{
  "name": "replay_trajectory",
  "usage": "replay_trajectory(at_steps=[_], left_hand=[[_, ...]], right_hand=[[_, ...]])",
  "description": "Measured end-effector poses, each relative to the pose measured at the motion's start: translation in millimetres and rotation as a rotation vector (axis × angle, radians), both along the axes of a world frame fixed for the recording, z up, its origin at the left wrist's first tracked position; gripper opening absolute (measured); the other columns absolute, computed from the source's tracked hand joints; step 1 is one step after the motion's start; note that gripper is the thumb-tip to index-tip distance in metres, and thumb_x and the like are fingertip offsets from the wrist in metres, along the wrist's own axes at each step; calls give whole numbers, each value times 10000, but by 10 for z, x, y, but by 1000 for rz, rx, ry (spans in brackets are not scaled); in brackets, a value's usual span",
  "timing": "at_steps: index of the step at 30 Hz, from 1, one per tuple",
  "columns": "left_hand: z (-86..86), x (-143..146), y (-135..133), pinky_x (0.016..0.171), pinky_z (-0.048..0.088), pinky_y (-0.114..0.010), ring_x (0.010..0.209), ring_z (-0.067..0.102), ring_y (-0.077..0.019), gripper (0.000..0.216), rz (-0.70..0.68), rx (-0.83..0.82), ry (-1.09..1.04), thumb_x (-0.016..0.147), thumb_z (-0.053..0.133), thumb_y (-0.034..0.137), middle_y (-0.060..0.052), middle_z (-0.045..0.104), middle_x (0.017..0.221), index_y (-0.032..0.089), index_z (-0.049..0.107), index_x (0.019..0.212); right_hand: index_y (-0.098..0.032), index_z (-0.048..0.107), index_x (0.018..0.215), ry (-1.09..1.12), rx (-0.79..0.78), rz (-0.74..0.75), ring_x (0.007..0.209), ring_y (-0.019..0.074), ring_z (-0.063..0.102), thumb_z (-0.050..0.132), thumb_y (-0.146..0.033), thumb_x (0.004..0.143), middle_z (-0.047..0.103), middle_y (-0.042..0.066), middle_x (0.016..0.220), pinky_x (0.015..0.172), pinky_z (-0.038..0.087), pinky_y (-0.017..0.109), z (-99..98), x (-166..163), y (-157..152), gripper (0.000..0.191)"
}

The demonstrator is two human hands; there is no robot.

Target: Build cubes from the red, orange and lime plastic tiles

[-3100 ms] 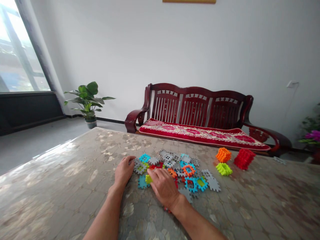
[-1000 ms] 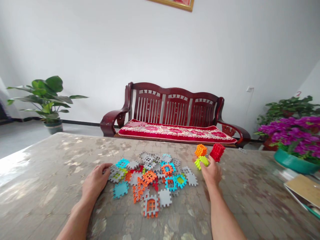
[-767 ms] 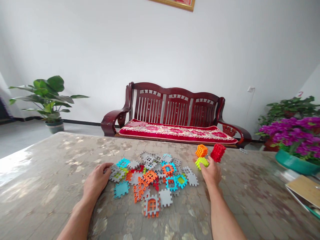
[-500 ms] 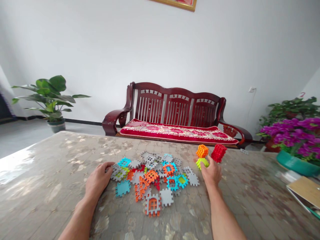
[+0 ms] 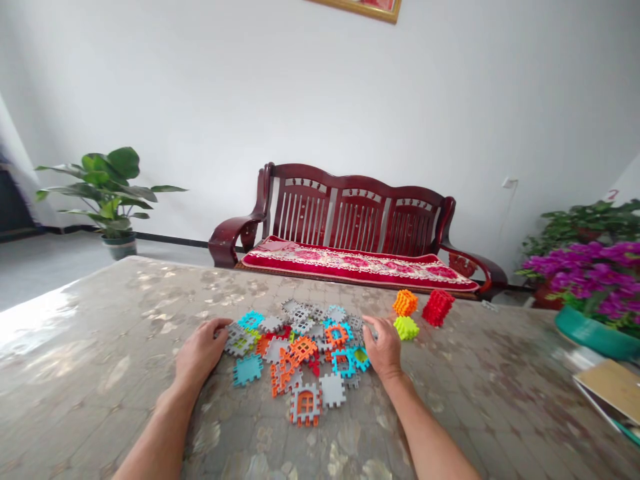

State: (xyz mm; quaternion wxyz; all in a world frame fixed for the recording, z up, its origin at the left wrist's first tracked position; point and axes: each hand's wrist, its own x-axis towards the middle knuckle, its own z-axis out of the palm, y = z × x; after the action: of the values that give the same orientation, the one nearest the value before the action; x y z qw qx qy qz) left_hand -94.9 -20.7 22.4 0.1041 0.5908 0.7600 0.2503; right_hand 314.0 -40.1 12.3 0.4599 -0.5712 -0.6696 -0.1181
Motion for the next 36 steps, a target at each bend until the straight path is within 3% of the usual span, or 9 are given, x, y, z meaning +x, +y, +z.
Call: replay_trajectory(at_steps=[5,11,17,23,26,28,31,34,36], left_hand=[[34,21,-21,723,474,-268,995,668,-222,376,8,-9,13,879,411,319,-39,701,1192,266,699,1115],[39,34,-31,758,471,-284,1011,662,-230,382,9,-17,20,892,400,314,-52,694,1209,257,691,1132],[-1,9,-17,728,475,-280,984,668,-232,370,6,13,26,883,415,310,-50,710,1177,257,709,1102],[16,23,-21,704,479,-271,950,675,-225,356,9,30,34,878,434,304,-50,717,1159,261,726,1076],[32,31,-24,707,480,-261,954,672,-216,344,10,31,33,869,452,298,-42,716,1163,264,727,1074],[35,33,-24,707,478,-255,959,671,-212,342,9,29,33,870,453,303,-39,718,1159,267,726,1074],[32,34,-25,712,476,-258,970,670,-213,360,8,18,33,883,426,309,-43,712,1170,262,723,1079],[27,33,-27,715,477,-259,963,671,-211,360,8,24,30,881,424,305,-46,714,1163,258,723,1076],[25,29,-26,712,479,-257,957,673,-212,354,9,29,30,877,433,306,-45,718,1150,261,724,1075]], right_hand=[[-236,704,1008,35,-176,118,965,227,643,526,-207,803,738,50,989,918,482,377,89,108,-76,274],[-233,672,1079,46,-318,327,1128,240,600,495,-89,571,688,56,1168,1028,437,410,34,300,-213,558],[-257,592,1312,-90,-578,463,1289,271,494,514,-99,520,557,79,1387,1114,356,451,123,269,-291,811],[-244,642,1270,-98,-607,405,1268,283,510,654,-267,701,589,96,1366,1095,372,463,152,248,-281,569],[-228,707,1148,-9,-570,369,1176,255,581,550,-378,857,675,97,1236,1044,420,425,112,235,-217,363],[-215,738,1036,36,-537,324,1083,238,628,438,-403,927,722,92,1113,984,458,393,79,228,-156,371],[-224,739,979,48,-492,201,988,227,658,392,-403,948,747,71,1012,891,489,354,38,219,-80,391],[-233,723,1005,26,-395,25,944,228,664,464,-350,906,745,67,1000,854,486,345,33,200,-68,301],[-232,714,983,-16,-335,-8,916,223,658,490,-315,882,738,64,964,852,477,342,56,179,-101,259]])
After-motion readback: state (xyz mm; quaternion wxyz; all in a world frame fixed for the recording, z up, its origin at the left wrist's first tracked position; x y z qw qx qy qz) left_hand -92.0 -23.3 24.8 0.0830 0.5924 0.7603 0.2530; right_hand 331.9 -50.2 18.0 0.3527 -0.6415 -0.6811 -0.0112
